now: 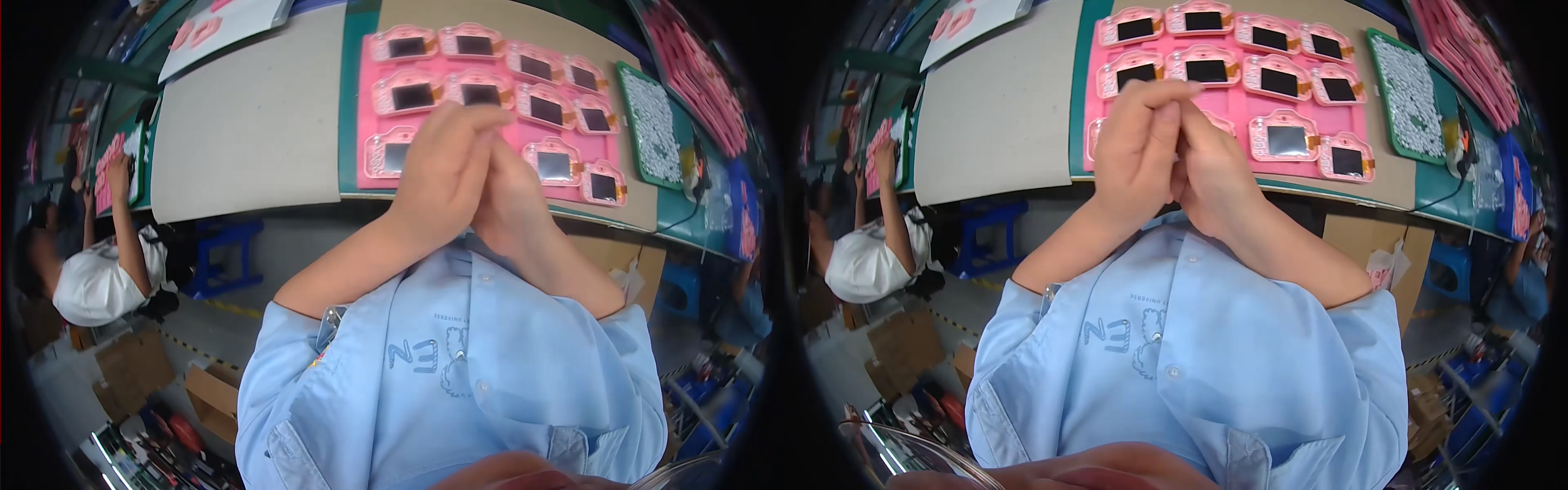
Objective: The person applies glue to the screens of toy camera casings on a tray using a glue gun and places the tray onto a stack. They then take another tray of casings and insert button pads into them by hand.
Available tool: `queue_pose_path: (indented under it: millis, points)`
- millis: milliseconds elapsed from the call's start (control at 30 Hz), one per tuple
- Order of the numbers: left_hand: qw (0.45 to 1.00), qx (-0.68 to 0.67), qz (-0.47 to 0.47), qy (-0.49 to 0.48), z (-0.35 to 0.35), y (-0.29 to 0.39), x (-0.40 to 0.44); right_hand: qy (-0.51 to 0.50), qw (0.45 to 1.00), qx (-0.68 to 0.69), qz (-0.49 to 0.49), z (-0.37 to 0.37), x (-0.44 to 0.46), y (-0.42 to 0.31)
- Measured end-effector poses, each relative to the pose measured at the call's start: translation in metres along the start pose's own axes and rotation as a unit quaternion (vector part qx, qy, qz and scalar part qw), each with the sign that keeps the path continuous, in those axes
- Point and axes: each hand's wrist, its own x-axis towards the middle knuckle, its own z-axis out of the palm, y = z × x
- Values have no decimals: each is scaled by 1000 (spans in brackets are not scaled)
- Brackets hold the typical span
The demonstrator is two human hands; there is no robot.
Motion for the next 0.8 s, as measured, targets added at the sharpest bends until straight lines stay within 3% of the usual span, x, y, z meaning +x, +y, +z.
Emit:
queue_pose_path:
  millis: [33,133,367,467,500,533,567,633,700,767,800]
  points:
    - [999,-12,-44,-19,5,7,0,-8,1000,29,-2,-5,-2,-2]
    - [999,38,19,-30,24,2,-6,119,987,108,9,2,-15,-9]
    - [995,33,63,-73,48,18,-10,-31,963,266,17,-46,-7,-17]
    - [992,-8,99,-74,55,21,-9,-75,977,196,-34,-56,-16,-35]
    - [992,6,92,-85,53,22,-9,1,993,92,-73,-56,-29,-51]
    - [992,20,85,-96,47,23,-9,-64,984,73,-151,-74,-23,-59]
    - [991,33,77,-106,40,22,-9,-82,959,-23,-271,-91,-24,-74]
    - [993,71,51,-84,29,11,-10,56,879,-160,-447,-124,-24,-117]
    - [993,101,0,-60,16,2,-11,261,753,-336,-502,-167,-20,-163]
    - [993,87,-74,-27,1,-9,-12,329,626,-497,-502,-207,-5,-199]
    - [992,62,-113,-4,-5,-16,-14,319,609,-550,-474,-226,6,-209]
